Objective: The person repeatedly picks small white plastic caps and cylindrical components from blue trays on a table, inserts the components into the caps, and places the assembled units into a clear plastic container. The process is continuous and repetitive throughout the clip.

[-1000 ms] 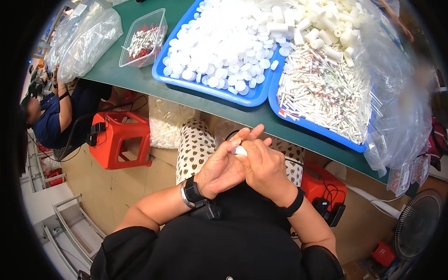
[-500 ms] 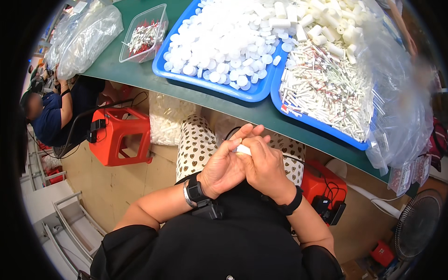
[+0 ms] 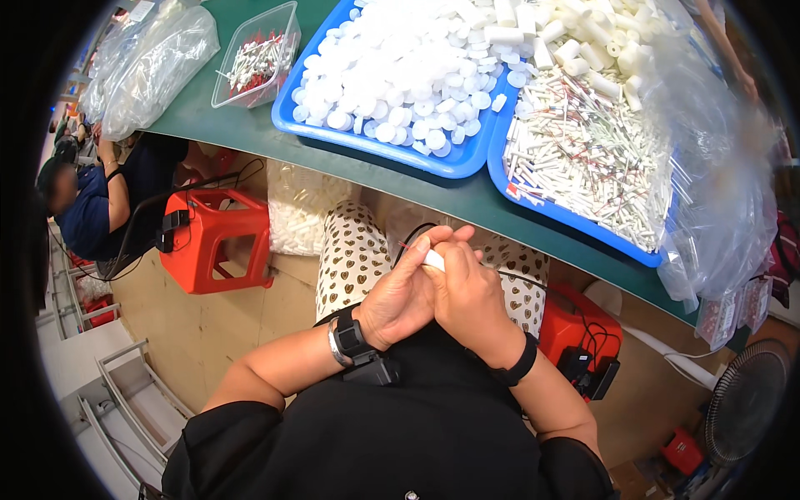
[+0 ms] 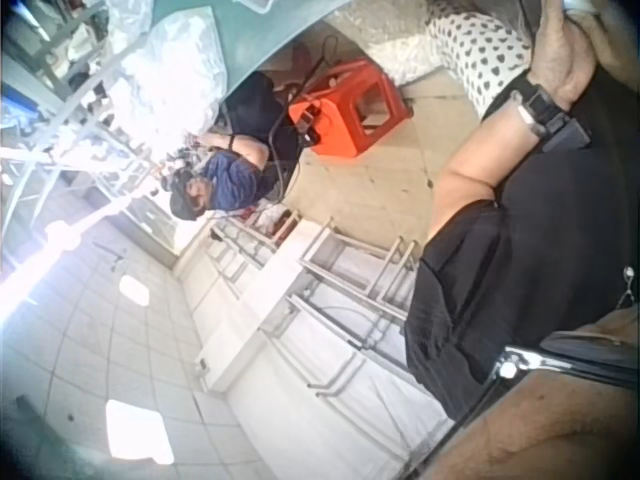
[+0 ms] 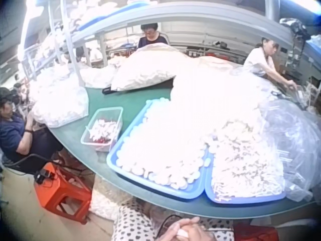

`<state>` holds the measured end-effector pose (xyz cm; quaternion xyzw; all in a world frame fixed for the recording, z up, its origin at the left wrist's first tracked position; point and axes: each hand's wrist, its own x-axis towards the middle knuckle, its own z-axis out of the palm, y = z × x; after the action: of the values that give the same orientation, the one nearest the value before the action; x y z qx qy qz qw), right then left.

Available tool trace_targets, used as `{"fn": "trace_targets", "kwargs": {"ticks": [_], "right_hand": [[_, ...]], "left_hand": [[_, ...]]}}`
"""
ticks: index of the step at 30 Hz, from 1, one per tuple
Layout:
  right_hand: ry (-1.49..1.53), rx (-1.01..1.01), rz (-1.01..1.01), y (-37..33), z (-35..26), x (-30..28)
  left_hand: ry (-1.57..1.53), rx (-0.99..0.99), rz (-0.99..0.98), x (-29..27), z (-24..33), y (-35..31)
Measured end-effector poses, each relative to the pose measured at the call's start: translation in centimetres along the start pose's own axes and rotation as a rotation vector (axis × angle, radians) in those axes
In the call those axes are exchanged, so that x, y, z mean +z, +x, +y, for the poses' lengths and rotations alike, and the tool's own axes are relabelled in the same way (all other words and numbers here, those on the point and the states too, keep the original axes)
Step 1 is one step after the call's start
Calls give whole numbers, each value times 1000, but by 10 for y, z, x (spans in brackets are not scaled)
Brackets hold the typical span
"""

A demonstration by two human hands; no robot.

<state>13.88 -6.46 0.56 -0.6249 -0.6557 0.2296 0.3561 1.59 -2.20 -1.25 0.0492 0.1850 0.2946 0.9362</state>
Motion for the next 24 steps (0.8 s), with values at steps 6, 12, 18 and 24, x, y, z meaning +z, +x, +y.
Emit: {"fn": "trace_targets", "kwargs": {"ticks": [6,12,18,24], "right_hand": [[149,93,23,4,7,7],[302,200,-31,4,2,1],[1008,738,-323,9,15,-8],[1413,884,-490,7,30,-18]], "left_hand": [[72,-26,41,2,9,5],[318,-39,23,1,11,1],[375,-117,70,-13,11,2],[334,-146,68,-9,22,5]]}}
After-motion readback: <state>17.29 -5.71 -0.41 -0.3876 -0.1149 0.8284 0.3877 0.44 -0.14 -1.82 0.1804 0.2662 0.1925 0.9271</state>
